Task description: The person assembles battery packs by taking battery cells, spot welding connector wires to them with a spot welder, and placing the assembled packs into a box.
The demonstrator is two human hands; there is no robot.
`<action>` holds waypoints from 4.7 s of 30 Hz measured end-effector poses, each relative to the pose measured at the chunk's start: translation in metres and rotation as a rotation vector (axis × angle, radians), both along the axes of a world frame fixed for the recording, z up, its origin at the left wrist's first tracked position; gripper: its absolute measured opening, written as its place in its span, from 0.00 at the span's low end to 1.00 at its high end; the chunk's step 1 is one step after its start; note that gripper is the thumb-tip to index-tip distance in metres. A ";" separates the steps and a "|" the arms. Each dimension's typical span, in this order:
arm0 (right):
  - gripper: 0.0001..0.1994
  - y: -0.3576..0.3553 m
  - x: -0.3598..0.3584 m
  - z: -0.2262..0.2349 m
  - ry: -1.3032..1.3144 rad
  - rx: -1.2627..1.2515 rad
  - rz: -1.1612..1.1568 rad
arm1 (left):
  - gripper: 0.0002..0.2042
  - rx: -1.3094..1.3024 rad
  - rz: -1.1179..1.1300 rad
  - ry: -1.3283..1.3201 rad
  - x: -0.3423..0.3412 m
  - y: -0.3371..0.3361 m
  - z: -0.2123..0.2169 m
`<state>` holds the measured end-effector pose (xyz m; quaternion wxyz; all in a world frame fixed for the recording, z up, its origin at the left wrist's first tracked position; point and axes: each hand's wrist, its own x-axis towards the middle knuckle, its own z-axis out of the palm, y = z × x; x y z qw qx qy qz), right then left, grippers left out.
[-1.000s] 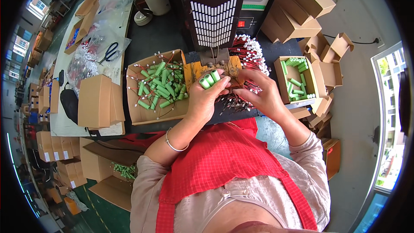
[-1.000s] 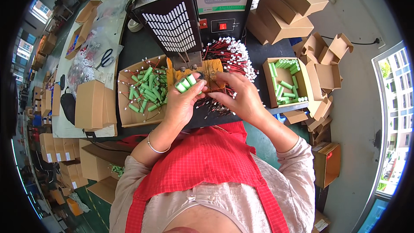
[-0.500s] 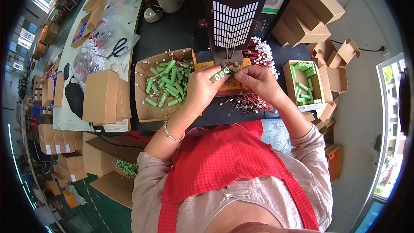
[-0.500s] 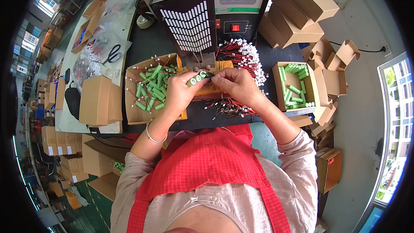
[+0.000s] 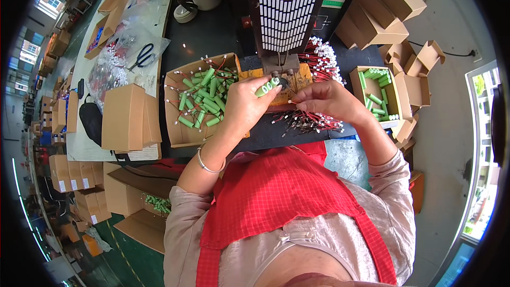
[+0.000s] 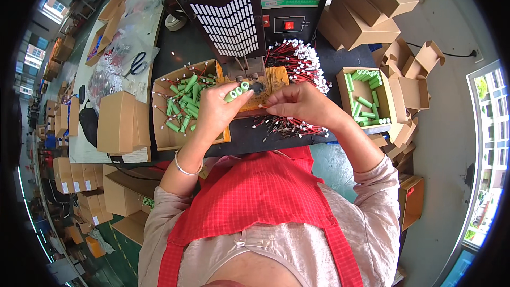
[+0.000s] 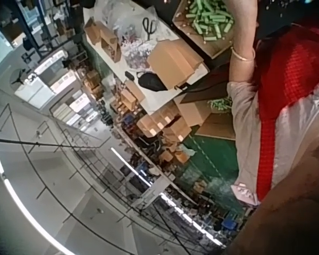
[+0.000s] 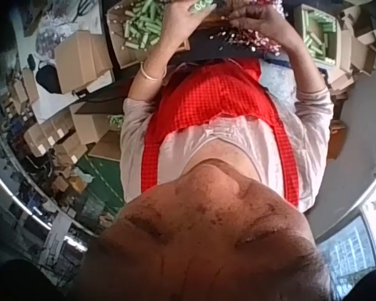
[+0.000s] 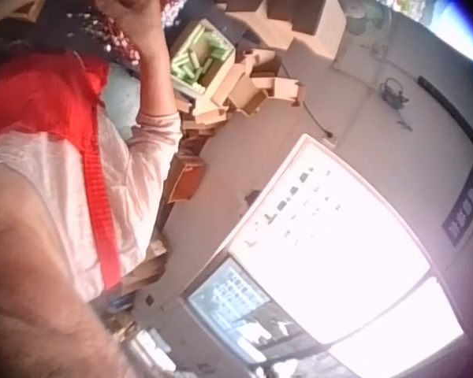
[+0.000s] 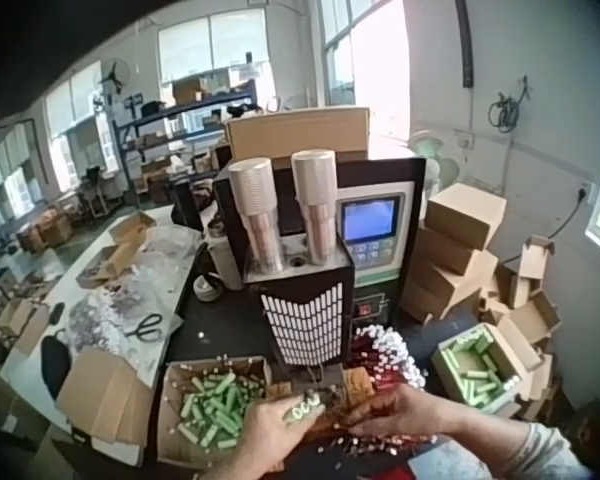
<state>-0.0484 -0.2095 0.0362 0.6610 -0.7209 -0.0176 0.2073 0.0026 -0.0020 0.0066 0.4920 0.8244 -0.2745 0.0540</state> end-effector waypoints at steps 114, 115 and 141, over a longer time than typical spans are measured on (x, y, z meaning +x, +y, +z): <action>0.11 0.057 -0.055 -0.008 -0.892 -0.670 0.096 | 0.12 -0.287 -0.151 0.647 -0.080 0.029 -0.027; 0.08 0.054 -0.054 -0.010 -0.671 -0.575 0.087 | 0.12 -0.299 -0.166 0.702 -0.080 0.028 -0.032; 0.11 0.028 0.007 -0.009 -0.093 -0.017 -0.308 | 0.10 -0.036 -0.033 -0.166 0.004 -0.012 -0.002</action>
